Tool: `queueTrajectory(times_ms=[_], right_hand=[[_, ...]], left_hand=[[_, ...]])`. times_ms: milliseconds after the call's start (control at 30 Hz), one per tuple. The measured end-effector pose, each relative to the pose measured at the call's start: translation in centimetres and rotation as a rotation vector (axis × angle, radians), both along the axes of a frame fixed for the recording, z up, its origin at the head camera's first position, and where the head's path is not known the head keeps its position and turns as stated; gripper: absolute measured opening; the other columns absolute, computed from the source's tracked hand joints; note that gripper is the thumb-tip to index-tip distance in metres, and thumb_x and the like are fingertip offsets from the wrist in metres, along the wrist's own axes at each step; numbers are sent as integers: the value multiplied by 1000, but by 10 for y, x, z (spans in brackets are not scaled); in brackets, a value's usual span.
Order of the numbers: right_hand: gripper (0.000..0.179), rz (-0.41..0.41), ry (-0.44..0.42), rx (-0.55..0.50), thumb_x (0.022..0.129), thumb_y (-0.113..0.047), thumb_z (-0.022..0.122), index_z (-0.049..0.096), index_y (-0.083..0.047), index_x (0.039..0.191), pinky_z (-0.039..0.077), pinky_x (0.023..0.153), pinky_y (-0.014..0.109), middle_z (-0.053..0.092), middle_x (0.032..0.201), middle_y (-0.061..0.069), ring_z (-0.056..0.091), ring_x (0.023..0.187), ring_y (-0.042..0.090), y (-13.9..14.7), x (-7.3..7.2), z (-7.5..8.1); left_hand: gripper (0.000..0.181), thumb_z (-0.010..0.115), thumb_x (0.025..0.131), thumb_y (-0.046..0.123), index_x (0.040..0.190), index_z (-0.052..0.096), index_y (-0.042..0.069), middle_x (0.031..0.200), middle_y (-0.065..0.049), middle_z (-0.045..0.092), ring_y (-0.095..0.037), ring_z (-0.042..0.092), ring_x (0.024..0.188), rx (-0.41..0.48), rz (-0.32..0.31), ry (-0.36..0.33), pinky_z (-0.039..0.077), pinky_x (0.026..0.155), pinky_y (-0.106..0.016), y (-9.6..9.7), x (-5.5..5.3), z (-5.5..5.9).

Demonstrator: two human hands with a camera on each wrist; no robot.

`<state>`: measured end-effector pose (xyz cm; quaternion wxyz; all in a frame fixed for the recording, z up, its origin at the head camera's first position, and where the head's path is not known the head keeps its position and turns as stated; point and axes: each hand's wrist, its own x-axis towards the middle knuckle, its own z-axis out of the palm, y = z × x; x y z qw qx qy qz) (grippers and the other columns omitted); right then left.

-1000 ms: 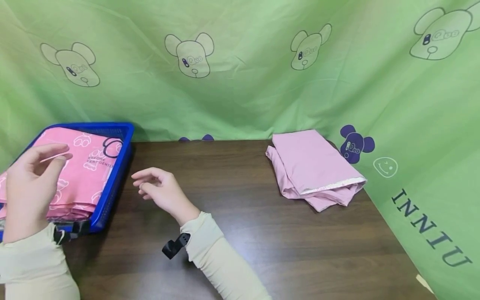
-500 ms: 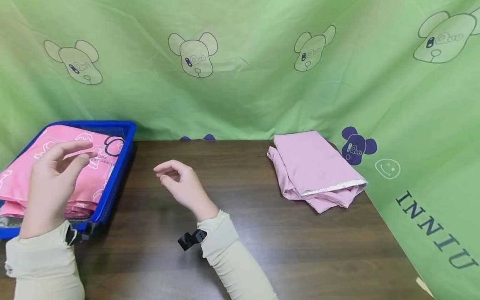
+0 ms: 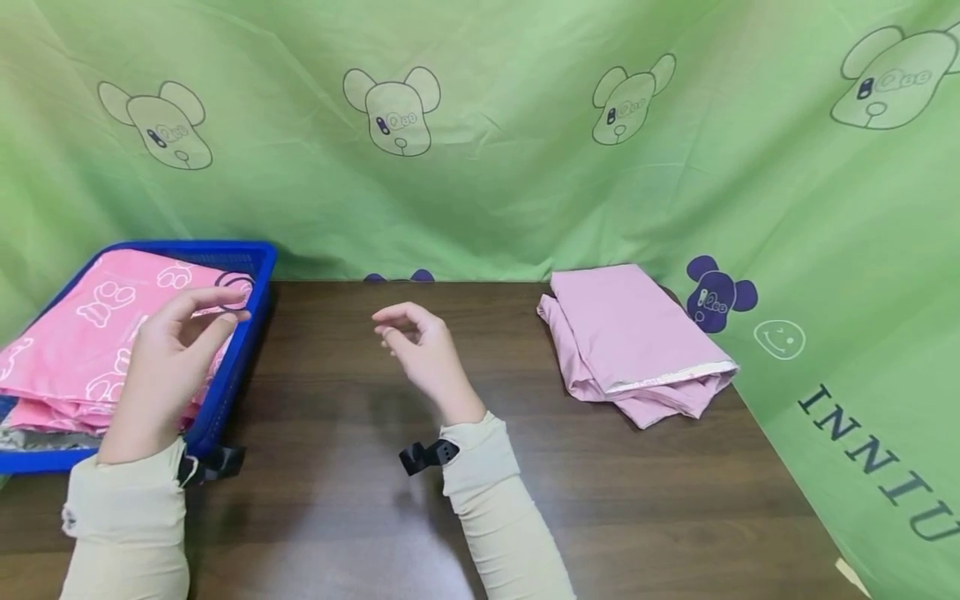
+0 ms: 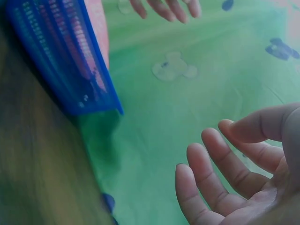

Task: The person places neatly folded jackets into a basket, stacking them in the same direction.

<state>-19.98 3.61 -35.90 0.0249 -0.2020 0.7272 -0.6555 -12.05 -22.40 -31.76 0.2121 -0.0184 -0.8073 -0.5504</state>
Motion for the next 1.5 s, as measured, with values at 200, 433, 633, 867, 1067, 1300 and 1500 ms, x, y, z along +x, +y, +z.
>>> queueTrajectory(times_ms=[200, 433, 633, 867, 1067, 1300, 1500], right_hand=[[23, -39, -41, -91, 95, 6, 57, 64, 12, 116, 61, 80, 40, 70, 104, 25, 70, 83, 20, 20, -5, 8], [20, -127, -9, -83, 96, 7, 57, 64, 13, 114, 61, 79, 39, 70, 99, 25, 69, 78, 13, 41, -10, 11], [19, -187, 17, -31, 97, 6, 58, 65, 12, 113, 60, 78, 33, 67, 103, 32, 69, 79, 15, 58, -13, 10], [19, -220, 25, 37, 97, 6, 57, 66, 10, 113, 58, 77, 26, 70, 102, 24, 67, 79, 9, 78, -13, 11], [21, -244, 57, 143, 97, 6, 55, 66, 8, 114, 57, 78, 25, 68, 106, 27, 67, 82, 11, 99, -17, 4], [21, -290, 134, 286, 96, 3, 56, 69, 4, 113, 53, 77, 16, 69, 106, 24, 67, 85, 13, 127, -24, -1], [22, -339, 174, 404, 97, -3, 58, 70, 1, 115, 50, 79, 17, 70, 112, 17, 64, 90, 16, 151, -28, -1]], left_hand=[[25, 57, 99, 0, 122, 65, -6, 120, -12, 64, 1, 65, 96, 31, -35, 28, 49, 88, -11, 13, -7, -6], [23, 57, 97, -3, 119, 66, -4, 113, -15, 67, -4, 66, 93, 23, -77, 14, 51, 84, -13, 31, -16, -17], [23, 60, 96, -2, 118, 68, 2, 107, -13, 70, -11, 65, 90, -50, -88, 12, 49, 73, -15, 48, -19, -26], [24, 62, 94, -2, 116, 69, 4, 111, -14, 68, -24, 68, 93, -41, -118, -31, 54, 78, -26, 74, -25, -40], [28, 61, 92, -5, 118, 67, -1, 119, -17, 67, -35, 69, 101, 97, -188, -72, 55, 89, -36, 93, -41, -58], [28, 60, 94, -7, 121, 63, -6, 125, -22, 63, -41, 63, 114, 259, -224, -125, 50, 102, -42, 123, -62, -68], [30, 58, 95, -7, 124, 62, -4, 126, -22, 62, -37, 63, 113, 401, -218, -213, 54, 94, -51, 157, -74, -74]])
